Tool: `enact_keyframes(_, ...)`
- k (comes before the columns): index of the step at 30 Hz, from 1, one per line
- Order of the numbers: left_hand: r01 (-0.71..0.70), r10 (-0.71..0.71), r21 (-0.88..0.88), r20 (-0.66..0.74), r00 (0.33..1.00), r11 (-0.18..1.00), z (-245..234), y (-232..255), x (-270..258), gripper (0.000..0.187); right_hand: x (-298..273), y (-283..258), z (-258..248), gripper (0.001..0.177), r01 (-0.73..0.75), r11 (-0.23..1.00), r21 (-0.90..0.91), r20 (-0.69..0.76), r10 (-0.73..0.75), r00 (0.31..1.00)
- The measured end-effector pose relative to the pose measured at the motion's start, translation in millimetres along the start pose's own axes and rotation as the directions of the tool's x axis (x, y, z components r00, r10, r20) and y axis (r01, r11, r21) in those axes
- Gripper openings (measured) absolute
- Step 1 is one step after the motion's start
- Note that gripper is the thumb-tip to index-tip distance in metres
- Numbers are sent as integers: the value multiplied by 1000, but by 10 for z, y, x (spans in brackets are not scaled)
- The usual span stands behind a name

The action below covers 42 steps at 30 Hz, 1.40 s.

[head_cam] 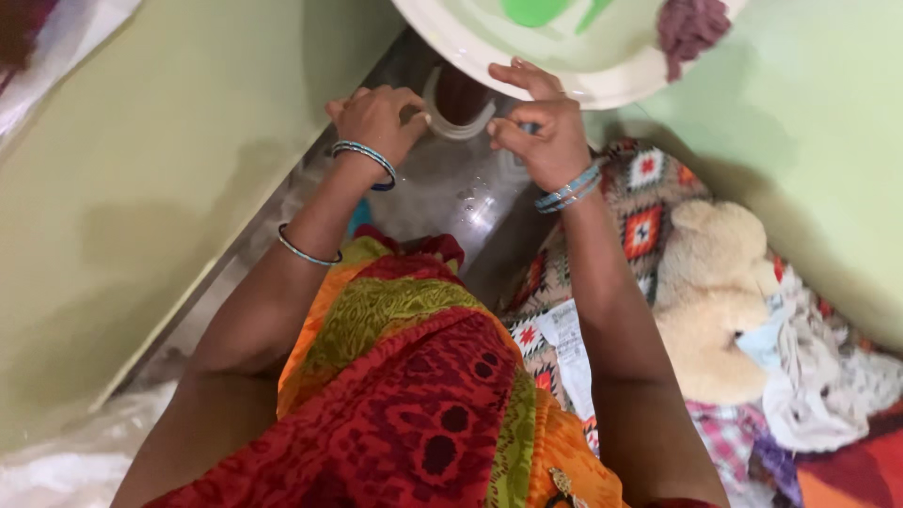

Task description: The person cleans a white corner washbasin by pouring water from a green mug, scrubbing the surface with a small brush, and wiping the basin, faucet, and adjacent tiles with a cloth.

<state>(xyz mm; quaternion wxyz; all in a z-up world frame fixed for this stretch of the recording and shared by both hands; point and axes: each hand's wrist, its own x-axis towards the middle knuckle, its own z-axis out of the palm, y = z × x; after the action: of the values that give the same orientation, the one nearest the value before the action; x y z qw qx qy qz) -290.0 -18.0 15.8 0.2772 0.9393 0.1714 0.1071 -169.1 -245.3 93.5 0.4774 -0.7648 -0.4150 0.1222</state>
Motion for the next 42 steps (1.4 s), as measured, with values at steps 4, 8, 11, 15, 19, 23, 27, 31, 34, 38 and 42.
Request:
enact_keyframes(4,161,-172,129,73,982,978,-225,-398,-171,22,286,279,584,49,192,947,-259,202,-141,969)
enact_keyframes(8,249,-273,180,118,955,952,-468,-741,-252,32,459,473,885,56,156,856,-493,287,-10,958)
enact_keyframes(11,279,-313,195,175,934,940,-606,-891,-203,36,706,448,803,31,113,886,-450,214,-16,977)
enact_keyframes(15,276,-327,226,237,915,934,-693,-941,-39,37,930,138,584,10,-82,900,-427,87,131,987)
enact_keyframes(19,198,-241,281,129,962,939,-591,-926,144,34,964,-24,641,31,-346,880,-327,-10,363,932)
enact_keyframes(23,-12,-17,227,125,992,974,-534,-705,387,76,971,87,744,20,466,815,-344,212,-416,884)
enact_keyframes(27,9,-55,115,403,913,993,-511,-428,534,114,926,268,634,57,234,904,-358,131,-199,971)
enact_keyframes(31,-136,89,81,426,900,987,-263,-472,702,78,930,400,250,16,-377,924,-64,-11,378,926)
enact_keyframes(34,-46,-6,113,421,907,993,-44,-470,877,47,927,586,-63,32,-515,813,-273,-194,477,857)
enact_keyframes(38,-61,25,139,245,969,988,72,-283,1182,54,866,987,-512,31,-434,773,-464,-237,364,901)
enact_keyframes(42,-175,126,128,323,938,976,26,122,1515,105,873,1252,-936,82,151,659,-737,-7,-230,973)
